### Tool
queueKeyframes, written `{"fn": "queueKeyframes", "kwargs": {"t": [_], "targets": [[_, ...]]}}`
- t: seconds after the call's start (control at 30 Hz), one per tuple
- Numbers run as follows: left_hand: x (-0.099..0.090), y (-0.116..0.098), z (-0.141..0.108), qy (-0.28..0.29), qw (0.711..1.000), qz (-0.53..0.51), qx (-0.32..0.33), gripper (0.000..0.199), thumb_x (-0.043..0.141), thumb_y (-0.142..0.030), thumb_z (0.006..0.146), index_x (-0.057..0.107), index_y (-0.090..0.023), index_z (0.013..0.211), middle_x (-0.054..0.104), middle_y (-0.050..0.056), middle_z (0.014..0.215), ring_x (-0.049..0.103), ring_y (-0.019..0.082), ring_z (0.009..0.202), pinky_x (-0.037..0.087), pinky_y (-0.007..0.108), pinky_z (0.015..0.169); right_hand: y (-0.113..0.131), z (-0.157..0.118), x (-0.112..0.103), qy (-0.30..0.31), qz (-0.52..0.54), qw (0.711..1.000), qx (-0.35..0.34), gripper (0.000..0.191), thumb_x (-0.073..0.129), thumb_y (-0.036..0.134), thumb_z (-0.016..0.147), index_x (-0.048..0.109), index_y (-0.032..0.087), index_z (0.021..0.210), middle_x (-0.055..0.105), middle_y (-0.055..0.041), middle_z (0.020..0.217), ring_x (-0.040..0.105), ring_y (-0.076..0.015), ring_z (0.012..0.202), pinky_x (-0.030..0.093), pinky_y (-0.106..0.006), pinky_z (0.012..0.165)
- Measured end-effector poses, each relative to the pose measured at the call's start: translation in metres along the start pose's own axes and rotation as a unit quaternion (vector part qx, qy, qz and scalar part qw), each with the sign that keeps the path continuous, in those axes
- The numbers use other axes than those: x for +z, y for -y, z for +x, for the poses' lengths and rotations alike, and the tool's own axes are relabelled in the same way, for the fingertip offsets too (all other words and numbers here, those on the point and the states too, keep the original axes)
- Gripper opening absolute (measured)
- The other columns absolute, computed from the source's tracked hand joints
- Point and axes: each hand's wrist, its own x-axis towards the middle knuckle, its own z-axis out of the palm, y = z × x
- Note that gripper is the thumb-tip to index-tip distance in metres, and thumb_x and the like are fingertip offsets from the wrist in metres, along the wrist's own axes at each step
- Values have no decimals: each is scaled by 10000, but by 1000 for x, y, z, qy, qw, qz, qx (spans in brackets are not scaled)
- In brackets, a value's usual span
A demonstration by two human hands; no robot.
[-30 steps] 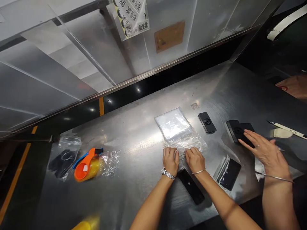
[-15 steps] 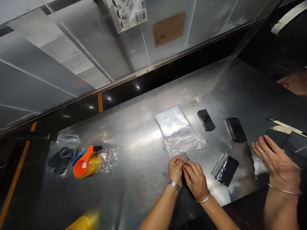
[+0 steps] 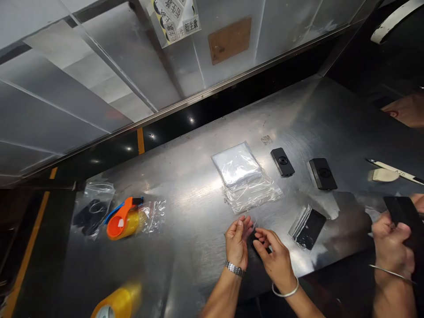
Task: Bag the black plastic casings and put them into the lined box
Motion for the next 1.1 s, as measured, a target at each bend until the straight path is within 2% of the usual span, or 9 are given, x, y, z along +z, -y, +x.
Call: {"fn": "queueKeyframes", "kwargs": {"t": [0.13, 0.23, 0.3, 0.43, 0.57, 0.7, 0.87, 0.97, 1.1], "targets": [[2, -2, -12, 44, 995, 71, 52, 260, 669, -323, 690, 677, -126, 859, 658, 134, 1043, 608, 218, 949, 410, 381, 914, 4, 4, 0, 2, -64, 997, -46, 389, 563, 317, 782, 475, 182, 1136, 552, -128, 1080, 491, -274, 992, 423, -437, 805], [2, -8, -17, 51, 984, 126, 111, 212, 678, -310, 677, 688, -136, 796, 671, 120, 1007, 581, 234, 1006, 385, 390, 947, 6, 8, -5, 54, -58, 996, -51, 147, 499, 288, 819, 581, 211, 913, 610, -68, 868, 528, -250, 881, 401, -435, 788], [0, -13, -19, 63, 980, 140, 124, 251, 692, -327, 660, 682, -140, 827, 672, 118, 1002, 576, 239, 1010, 381, 389, 948, 7, 9, -10, 85, 26, 996, 6, 157, 485, 308, 829, 586, 204, 766, 598, -46, 743, 548, -221, 776, 426, -387, 727], [-2, -20, -23, 131, 986, 98, -11, 512, 547, -541, 723, 627, -129, 1016, 653, 148, 1001, 596, 242, 936, 436, 374, 840, 9, 6, -16, 134, 200, 965, 104, 225, 472, 365, 843, 593, 180, 887, 645, -58, 787, 603, -202, 771, 487, -338, 719], [-3, -16, -31, 181, 974, 119, -64, 485, 512, -562, 735, 676, -117, 837, 621, 69, 690, 569, 162, 677, 440, 288, 640, 8, 1, -18, 136, 303, 929, 161, 342, 486, 373, 840, 530, 194, 1128, 678, -88, 939, 633, -188, 772, 515, -350, 737], [-3, -8, -38, 139, 977, 157, 39, 322, 593, -415, 742, 685, -106, 750, 595, 33, 611, 513, 112, 607, 410, 255, 651, 7, -4, -20, 112, 304, 934, 152, 381, 538, 371, 806, 527, 212, 1152, 660, -103, 1029, 631, -172, 701, 526, -368, 737], [-5, -8, -43, 49, 974, 186, 123, 303, 629, -396, 709, 667, -146, 875, 586, -1, 575, 469, 78, 466, 366, 212, 485, 4, -6, -29, 78, 278, 944, 162, 420, 552, 402, 787, 520, 190, 1147, 655, -111, 1014, 627, -222, 870, 506, -391, 800], [-9, -14, -47, 102, 957, 250, 108, 333, 621, -413, 707, 671, -139, 891, 532, -21, 514, 343, 39, 358, 251, 195, 382, 5, 0, -39, 76, 276, 942, 176, 429, 491, 454, 814, 517, 183, 1146, 636, -118, 1046, 609, -220, 919, 474, -379, 841], [-13, -28, -54, 232, 926, 295, 35, 402, 635, -429, 686, 670, -146, 971, 496, -20, 501, 297, 36, 373, 229, 200, 393, 9, 14, -53, 208, 313, 907, 190, 399, 426, 451, 852, 539, 180, 1122, 647, -86, 946, 601, -183, 835, 480, -330, 746]]}}
